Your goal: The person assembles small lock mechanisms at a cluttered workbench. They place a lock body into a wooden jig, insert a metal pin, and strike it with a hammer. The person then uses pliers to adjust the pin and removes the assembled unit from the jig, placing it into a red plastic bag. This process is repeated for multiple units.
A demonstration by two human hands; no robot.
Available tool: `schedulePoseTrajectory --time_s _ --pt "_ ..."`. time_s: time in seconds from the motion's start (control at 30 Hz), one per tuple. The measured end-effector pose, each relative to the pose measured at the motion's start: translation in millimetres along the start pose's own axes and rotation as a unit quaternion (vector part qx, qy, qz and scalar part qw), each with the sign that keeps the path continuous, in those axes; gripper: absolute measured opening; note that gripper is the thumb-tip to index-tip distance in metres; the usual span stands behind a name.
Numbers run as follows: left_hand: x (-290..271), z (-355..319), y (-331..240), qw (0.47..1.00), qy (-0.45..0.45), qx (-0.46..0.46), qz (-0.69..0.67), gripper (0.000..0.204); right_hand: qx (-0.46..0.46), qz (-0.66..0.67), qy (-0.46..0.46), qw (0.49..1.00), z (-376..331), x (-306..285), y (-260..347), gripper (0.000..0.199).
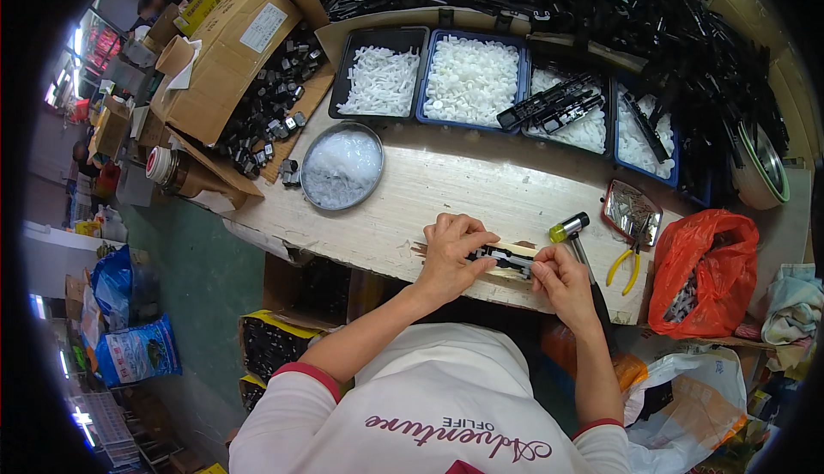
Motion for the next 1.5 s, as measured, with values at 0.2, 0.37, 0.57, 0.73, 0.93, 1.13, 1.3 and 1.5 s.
schedulePoseTrajectory --time_s 0.2,0.37,0.57,0.73,0.93,1.13,1.3,1.5 --pt "-1.9 -3.2 -4.6 0.999 -0.025 0.038 0.003 0.022 0.055 0.024 -0.015 0.998 2.2 0.1 -5.4 0.008" --pt "0.0 -6.7 -5.3 0.996 -0.042 0.080 0.009 0.015 0.077 -0.067 -0.023 0.994 7.8 -6.1 -12.6 0.013" --pt "0.1 -2.9 -7.2 0.997 -0.019 0.072 0.022 0.015 0.087 -0.084 -0.001 0.993 12.7 -7.6 -7.6 0.016" --pt "-1.0 -3.2 -8.4 0.996 -0.022 0.082 0.030 0.013 0.025 -0.160 0.009 0.987 16.7 -7.4 2.1 0.016" --pt "-3.0 -5.5 -10.5 0.995 -0.024 0.094 0.028 0.012 -0.230 -0.327 -0.086 0.913 61.5 -22.2 60.9 0.011" --pt "-1.3 -5.1 -11.0 0.995 -0.017 0.096 0.034 0.016 -0.337 -0.452 -0.238 0.791 131.2 -33.9 93.6 0.023" --pt "-1.4 -5.9 -10.2 0.995 -0.022 0.092 0.031 0.012 -0.349 -0.458 -0.203 0.792 149.6 -34.3 109.6 0.023" --pt "-1.4 -7.6 -9.7 0.996 -0.018 0.082 0.031 0.010 -0.366 -0.453 -0.239 0.777 187.3 -46.5 118.5 0.010"
Point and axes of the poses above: each hand's wrist, its own z-axis towards the middle knuckle, its own x-axis out of the palm, y = z × x, the point moved 7 cm from there along z, towards the middle knuckle, and after that the axes turned 1 degree about -y, right-handed, at the moved point
